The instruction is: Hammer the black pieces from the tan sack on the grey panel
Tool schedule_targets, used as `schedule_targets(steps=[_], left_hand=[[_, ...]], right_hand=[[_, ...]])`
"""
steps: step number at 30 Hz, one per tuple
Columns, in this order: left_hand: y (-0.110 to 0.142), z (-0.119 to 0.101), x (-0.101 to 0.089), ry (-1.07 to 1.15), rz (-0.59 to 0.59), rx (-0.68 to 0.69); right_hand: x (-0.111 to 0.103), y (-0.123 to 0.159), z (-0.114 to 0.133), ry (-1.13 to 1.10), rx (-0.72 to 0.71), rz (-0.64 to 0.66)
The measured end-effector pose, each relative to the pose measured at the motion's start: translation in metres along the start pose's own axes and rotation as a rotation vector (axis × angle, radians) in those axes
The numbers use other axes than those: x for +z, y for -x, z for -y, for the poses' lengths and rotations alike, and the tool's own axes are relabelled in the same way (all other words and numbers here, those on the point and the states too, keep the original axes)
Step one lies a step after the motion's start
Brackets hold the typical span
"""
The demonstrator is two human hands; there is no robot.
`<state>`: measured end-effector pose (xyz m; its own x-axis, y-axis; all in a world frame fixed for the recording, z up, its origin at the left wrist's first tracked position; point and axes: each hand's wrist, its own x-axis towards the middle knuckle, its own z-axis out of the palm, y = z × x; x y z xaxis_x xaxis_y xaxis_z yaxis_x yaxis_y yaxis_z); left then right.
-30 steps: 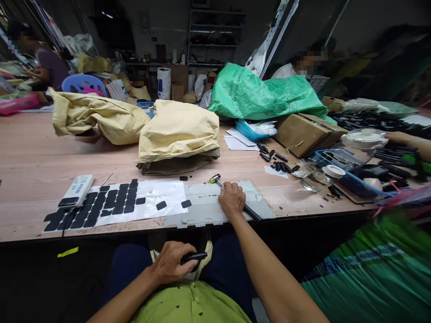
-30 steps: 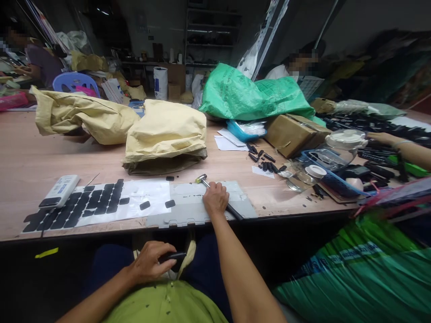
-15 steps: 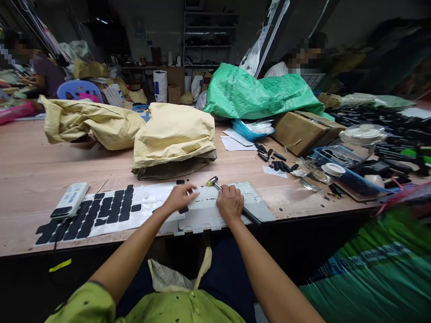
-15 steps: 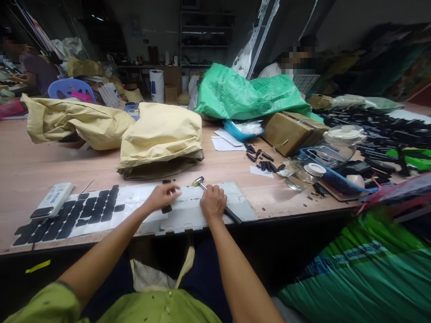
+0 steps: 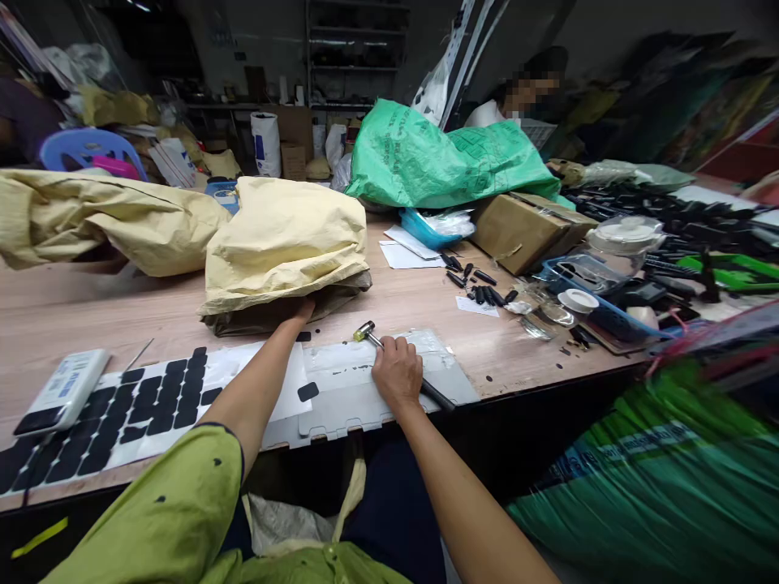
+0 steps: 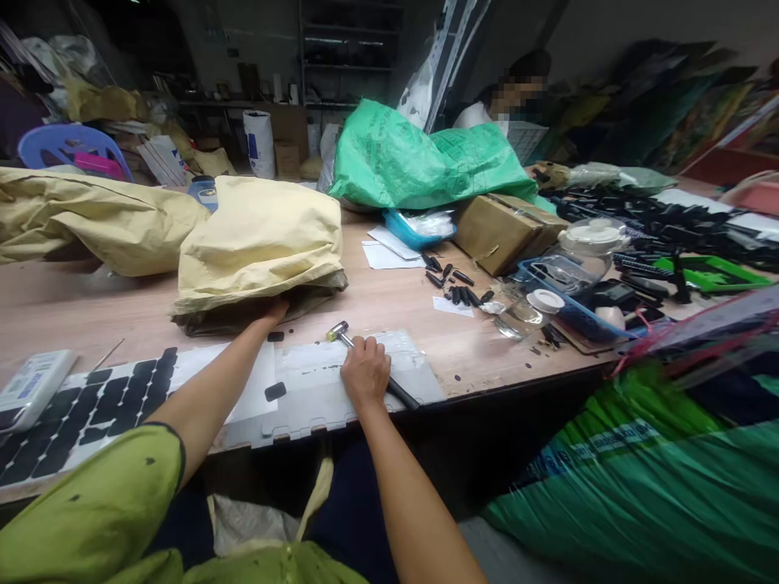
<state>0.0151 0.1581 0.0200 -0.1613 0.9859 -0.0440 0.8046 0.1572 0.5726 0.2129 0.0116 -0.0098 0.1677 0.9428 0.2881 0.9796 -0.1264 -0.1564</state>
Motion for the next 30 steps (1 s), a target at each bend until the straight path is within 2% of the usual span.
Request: schedule_targets(steps=[3, 6, 8, 11, 15, 22, 26, 30], left_hand=[[0.030, 0.010, -0.014, -0.027, -0.017, -0.043], [0.078, 0.020, -0.021, 0.001, 0.007, 0.165], [0.109, 0.025, -0.019, 0.017, 0.034, 0.302], [0.136, 0.031, -0.007, 0.020, 0.069, 0.355], [0.140, 0.035, 0.005, 0.003, 0.035, 0.360], [0.137, 0.034, 0.004, 0.001, 0.049, 0.356], [0.138, 0.033, 0.003, 0.018, 0.052, 0.348], [0.138, 0.034, 0.005, 0.021, 0.034, 0.337]], right_hand=[[-0.001, 0.000, 0.000, 0.000, 0.003, 0.005], [-0.002, 0.000, 0.001, 0.008, 0.000, 0.011], [-0.002, 0.001, 0.001, 0.012, 0.000, 0.008], [0.000, 0.002, 0.001, 0.010, 0.002, 0.000], [0.001, 0.000, -0.001, -0.032, 0.005, 0.018], [-0.015, 0.003, -0.003, -0.274, 0.047, 0.037], [-0.027, 0.020, 0.010, -0.529, -0.024, 0.002], [-0.031, 0.036, 0.023, -0.563, -0.094, -0.003]])
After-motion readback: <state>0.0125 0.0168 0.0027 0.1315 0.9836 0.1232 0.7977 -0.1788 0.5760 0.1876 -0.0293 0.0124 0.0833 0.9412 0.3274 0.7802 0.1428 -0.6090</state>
